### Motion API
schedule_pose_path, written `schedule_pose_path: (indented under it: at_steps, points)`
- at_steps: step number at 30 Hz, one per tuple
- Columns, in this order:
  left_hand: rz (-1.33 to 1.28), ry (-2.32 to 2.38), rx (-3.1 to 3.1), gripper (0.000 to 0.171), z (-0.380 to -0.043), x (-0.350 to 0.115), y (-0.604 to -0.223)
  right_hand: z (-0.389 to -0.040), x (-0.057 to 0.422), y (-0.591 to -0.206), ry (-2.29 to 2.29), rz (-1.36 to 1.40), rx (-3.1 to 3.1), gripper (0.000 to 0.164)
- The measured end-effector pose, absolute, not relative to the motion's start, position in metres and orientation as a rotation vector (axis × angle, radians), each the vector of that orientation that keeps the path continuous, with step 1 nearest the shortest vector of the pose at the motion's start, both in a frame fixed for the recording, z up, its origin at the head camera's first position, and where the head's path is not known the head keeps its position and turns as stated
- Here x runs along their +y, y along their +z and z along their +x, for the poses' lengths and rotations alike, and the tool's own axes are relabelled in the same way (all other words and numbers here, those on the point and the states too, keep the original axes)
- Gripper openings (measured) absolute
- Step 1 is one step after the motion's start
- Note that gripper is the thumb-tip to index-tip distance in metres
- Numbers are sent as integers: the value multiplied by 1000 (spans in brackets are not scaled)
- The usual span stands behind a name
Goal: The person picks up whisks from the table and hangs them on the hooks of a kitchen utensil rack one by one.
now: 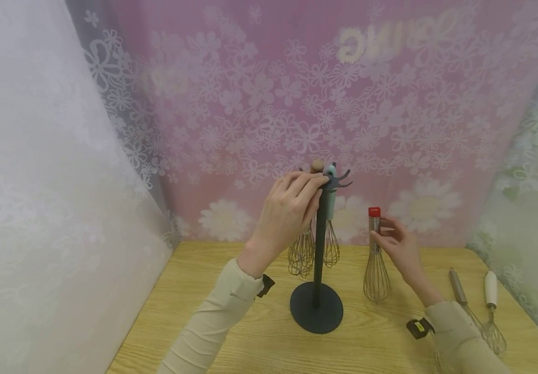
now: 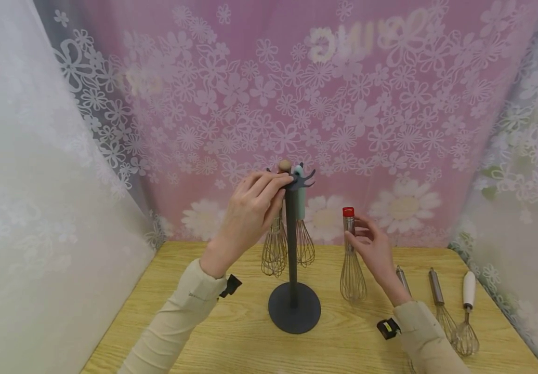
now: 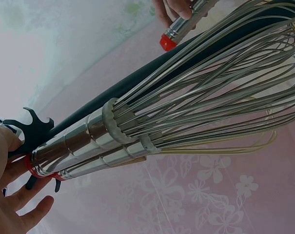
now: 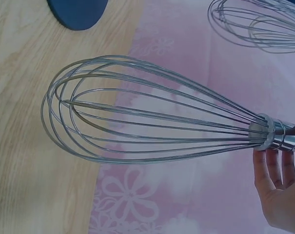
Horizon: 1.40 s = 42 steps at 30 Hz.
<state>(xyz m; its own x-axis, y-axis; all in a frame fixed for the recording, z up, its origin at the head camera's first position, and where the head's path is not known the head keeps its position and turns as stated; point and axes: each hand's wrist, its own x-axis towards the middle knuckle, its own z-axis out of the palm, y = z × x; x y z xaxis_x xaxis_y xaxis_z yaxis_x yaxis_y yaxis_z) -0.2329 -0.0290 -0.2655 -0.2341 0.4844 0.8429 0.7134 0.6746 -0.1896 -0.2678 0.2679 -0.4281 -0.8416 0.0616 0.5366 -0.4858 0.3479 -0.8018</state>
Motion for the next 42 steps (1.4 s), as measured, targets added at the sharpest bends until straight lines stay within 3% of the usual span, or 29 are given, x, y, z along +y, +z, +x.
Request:
schedule_pose_path:
  at_steps: [42]
  points:
    - [-928, -268, -1883, 26, -233, -29, -266, -242, 228, -358, 1536, 421, -1989, 49]
